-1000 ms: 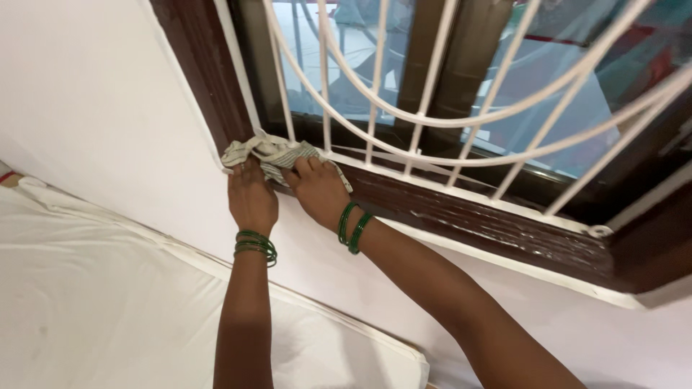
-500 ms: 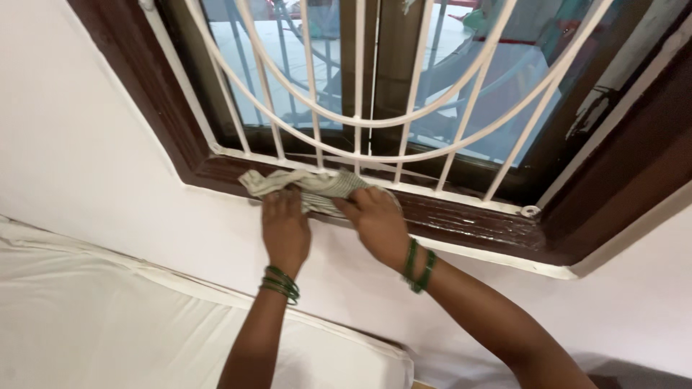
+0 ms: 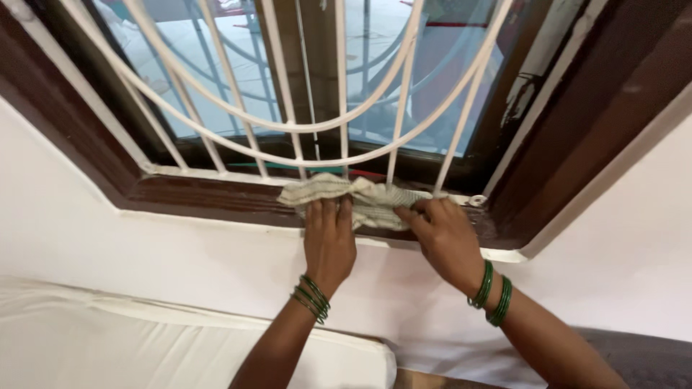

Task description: The person wipes the lower part of a window frame and the bottom edge of a white metal security grille with a cloth.

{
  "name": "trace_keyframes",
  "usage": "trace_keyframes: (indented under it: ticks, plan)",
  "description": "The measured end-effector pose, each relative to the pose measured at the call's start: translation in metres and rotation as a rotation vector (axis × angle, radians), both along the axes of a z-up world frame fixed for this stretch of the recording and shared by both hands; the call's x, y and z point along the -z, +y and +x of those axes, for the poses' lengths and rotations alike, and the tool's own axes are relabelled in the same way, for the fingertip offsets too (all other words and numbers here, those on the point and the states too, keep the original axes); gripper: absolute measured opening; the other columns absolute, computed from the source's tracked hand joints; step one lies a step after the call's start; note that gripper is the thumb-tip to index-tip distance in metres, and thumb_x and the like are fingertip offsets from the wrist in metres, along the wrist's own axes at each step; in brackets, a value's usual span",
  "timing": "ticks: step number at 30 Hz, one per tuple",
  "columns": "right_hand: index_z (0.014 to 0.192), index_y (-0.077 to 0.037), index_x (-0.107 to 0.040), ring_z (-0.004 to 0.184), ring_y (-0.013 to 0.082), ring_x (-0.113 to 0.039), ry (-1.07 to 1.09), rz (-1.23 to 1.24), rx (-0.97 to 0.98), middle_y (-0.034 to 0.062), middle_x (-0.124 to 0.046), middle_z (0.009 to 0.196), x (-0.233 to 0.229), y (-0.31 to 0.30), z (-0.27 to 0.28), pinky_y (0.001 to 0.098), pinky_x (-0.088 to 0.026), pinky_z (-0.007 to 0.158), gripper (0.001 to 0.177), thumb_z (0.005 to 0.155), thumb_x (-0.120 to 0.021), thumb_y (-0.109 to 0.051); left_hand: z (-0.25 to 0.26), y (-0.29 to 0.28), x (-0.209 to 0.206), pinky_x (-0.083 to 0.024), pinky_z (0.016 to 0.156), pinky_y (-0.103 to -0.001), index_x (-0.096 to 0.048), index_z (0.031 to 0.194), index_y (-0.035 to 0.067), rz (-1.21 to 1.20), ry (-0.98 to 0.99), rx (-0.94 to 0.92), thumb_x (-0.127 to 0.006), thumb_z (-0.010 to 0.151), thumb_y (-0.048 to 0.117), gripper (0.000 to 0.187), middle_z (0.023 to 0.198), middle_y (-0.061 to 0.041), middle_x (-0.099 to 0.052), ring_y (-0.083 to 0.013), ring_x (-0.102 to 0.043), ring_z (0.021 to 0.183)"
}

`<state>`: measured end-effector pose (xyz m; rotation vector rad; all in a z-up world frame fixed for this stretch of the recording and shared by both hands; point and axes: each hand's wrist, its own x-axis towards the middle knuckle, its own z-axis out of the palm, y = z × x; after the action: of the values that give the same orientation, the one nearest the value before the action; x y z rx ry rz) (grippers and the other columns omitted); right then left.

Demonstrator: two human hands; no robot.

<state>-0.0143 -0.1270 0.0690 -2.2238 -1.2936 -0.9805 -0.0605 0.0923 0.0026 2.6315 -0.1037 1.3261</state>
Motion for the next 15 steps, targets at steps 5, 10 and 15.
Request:
trace_keyframes:
  ticks: [5, 10, 15]
  plan:
    - [0.118, -0.014, -0.080, 0.082, 0.0220, -0.054, -0.236, 0.106, 0.110, 0.0070, -0.066, 0.093, -0.083, -0.009, 0.018, 0.0381, -0.040, 0.070, 0.024, 0.099, -0.067, -0.005, 0.028, 0.005, -0.092, -0.037, 0.118, -0.065, -0.052, 0.147, 0.001, 0.060, -0.189, 0.056, -0.057, 0.100, 0.007, 0.047, 0.146, -0.030, -0.048, -0.0510, -0.044, 0.136]
    - [0.122, -0.014, -0.078, 0.100, 0.0230, -0.055, -0.527, 0.263, 0.157, 0.0078, -0.064, 0.110, -0.149, 0.003, 0.057, 0.0357, -0.046, 0.078, 0.023, 0.105, -0.071, 0.000, 0.082, 0.009, -0.157, -0.032, 0.132, -0.062, -0.032, 0.165, 0.017, 0.155, -0.351, -0.061, -0.060, 0.111, 0.013, 0.061, 0.163, -0.027, -0.034, -0.0497, -0.036, 0.152]
    - [0.114, -0.014, -0.078, 0.108, 0.0268, -0.056, -0.403, 0.320, 0.185, 0.0080, -0.062, 0.118, -0.134, 0.016, 0.054, 0.0349, -0.051, 0.081, 0.029, 0.098, -0.071, 0.009, 0.103, 0.005, -0.138, -0.046, 0.121, -0.054, -0.035, 0.163, 0.017, -0.004, -0.392, 0.018, -0.067, 0.102, 0.002, 0.071, 0.165, -0.023, -0.036, -0.0409, -0.047, 0.147]
